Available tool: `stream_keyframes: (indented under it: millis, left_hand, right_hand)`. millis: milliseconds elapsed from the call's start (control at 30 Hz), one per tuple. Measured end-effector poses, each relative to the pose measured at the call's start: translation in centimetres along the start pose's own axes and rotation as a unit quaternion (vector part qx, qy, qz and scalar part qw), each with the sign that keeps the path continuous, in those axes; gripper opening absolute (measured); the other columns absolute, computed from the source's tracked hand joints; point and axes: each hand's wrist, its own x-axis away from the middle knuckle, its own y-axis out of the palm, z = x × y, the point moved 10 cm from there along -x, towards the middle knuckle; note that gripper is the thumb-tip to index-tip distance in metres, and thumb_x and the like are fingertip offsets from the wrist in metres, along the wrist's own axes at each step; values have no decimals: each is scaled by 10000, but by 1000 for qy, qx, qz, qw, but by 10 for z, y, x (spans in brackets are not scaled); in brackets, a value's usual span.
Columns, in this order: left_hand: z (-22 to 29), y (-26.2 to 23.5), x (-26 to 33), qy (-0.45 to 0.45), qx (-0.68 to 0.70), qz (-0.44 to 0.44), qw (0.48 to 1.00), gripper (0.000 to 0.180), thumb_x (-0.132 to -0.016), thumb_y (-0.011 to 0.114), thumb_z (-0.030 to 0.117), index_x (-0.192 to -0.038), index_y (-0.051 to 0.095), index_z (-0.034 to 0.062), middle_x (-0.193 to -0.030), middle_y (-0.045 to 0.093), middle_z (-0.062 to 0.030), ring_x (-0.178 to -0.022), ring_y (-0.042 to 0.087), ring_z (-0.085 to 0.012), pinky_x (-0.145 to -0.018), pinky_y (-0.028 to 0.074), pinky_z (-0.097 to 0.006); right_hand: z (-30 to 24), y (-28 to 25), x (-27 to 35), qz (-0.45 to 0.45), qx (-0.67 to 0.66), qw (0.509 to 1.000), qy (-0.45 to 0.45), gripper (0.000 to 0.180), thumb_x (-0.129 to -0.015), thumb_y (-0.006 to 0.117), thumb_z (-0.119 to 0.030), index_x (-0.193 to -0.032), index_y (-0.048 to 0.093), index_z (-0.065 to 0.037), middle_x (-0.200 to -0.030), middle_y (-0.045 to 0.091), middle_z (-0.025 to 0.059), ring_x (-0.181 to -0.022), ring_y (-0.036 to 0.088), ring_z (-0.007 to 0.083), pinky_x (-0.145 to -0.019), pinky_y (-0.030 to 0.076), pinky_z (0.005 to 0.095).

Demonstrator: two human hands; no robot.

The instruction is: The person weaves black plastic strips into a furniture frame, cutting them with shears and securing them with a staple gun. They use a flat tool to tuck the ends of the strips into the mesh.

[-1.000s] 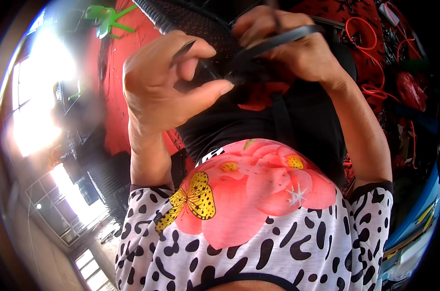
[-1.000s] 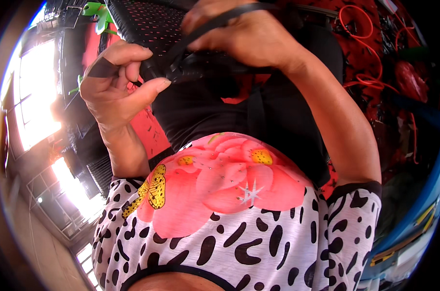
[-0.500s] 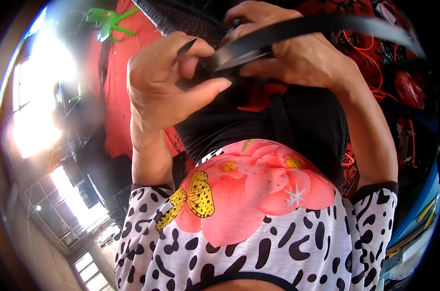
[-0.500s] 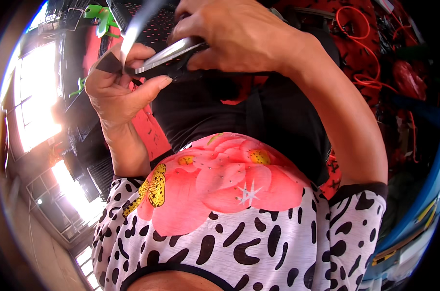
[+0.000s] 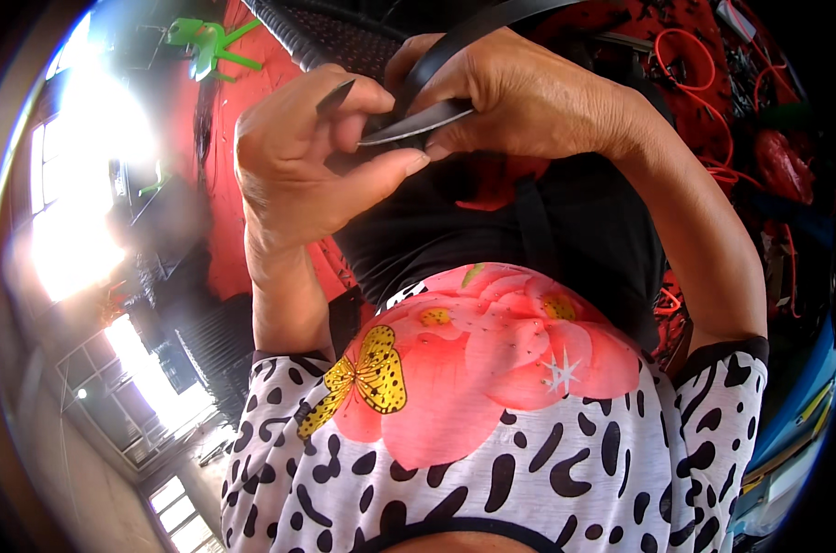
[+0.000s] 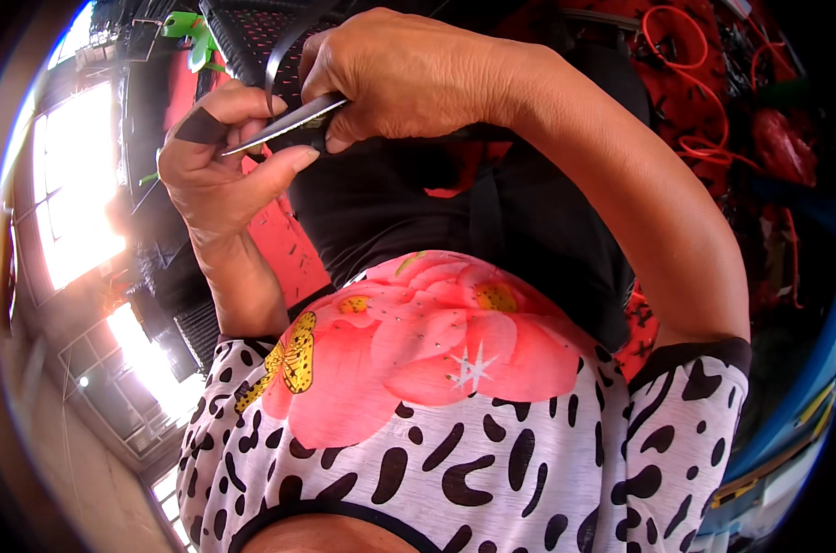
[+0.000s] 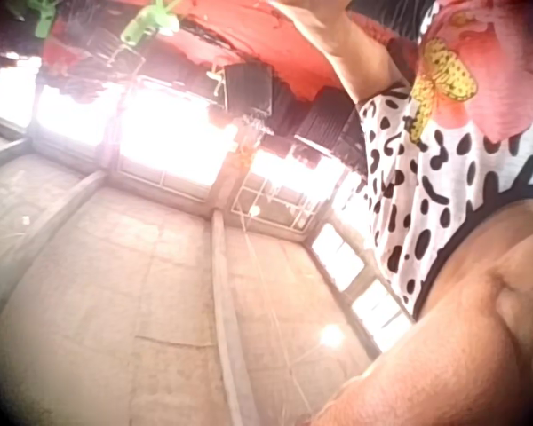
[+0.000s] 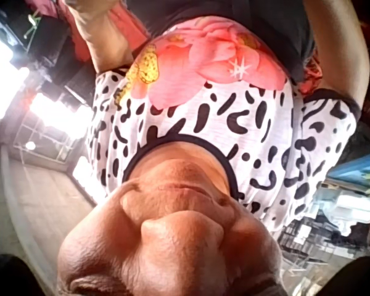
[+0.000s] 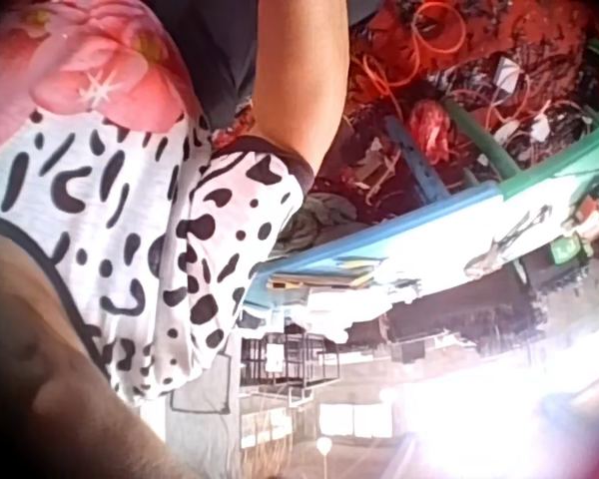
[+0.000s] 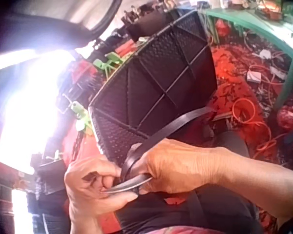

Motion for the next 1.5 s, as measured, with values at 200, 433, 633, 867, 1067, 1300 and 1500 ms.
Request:
stream_keyframes:
  millis: [200, 433, 633, 867, 1067, 1300, 1500]
  left_hand:
    - [-2, 2, 3, -8, 37, 16, 999, 299, -506, 757, -17, -755, 593, 1, -596, 434, 12, -519, 368, -41, -441, 289, -190]
    - [-4, 2, 2, -5, 47, 5, 999, 303, -496, 759, -21, -747, 592, 0, -603, 449, 9, -516, 375, -51, -447, 295, -182]
    - [-7, -2, 8, -14, 27, 24, 999, 293, -493, 756, -18, -733, 589, 3, -593, 446, 11, -511, 370, -43, -432, 281, -182]
    - [-6, 1, 1, -18, -9, 10, 1000, 313, -492, 771, 21, -736, 574, 23, -577, 441, 19, -490, 363, -43, -425, 280, -177]
    - [-1, -1, 7, 5, -53, 8, 999, 315, -500, 771, 30, -749, 579, 25, -574, 456, 9, -474, 365, -58, -419, 300, -192]
    - [9, 3, -4, 55, 15, 2, 998, 326, -489, 774, 38, -754, 585, 26, -605, 522, -13, -489, 470, -104, -445, 355, -228]
    - [0, 4, 5, -13, 16, -18, 1000, 420, -489, 772, -68, -868, 594, -34, -793, 585, -56, -614, 471, -49, -499, 346, -147]
  right_hand:
    - [-22, -9, 10, 103, -29, 975, -195, 211, -669, 664, -51, -877, 636, -25, -982, 554, 83, -798, 578, 219, -710, 456, 305]
    - [-45, -6, 29, 184, 213, 927, -248, 241, -583, 658, -38, -804, 564, -10, -1031, 548, 111, -910, 556, 282, -709, 478, 353]
    - [55, -66, 68, 424, 191, 884, 48, 141, -703, 630, -95, -828, 601, -38, -775, 603, 136, -737, 596, 277, -682, 472, 348]
    - [214, -99, 142, 410, 158, 851, 288, 254, -789, 534, -264, -828, 617, -28, -644, 584, 52, -598, 550, 138, -572, 425, 304]
    - [46, -58, 68, 277, -127, 951, -46, 256, -649, 681, -47, -893, 611, -16, -895, 571, 148, -833, 576, 292, -726, 461, 334]
    - [-30, -22, 27, 158, 81, 969, -170, 355, -619, 691, -105, -951, 620, -3, -1074, 549, 172, -909, 572, 317, -779, 455, 350]
    - [-9, -14, 18, 126, 3, 985, -119, 257, -634, 678, -63, -879, 627, -4, -1002, 569, 140, -890, 572, 304, -764, 456, 333]
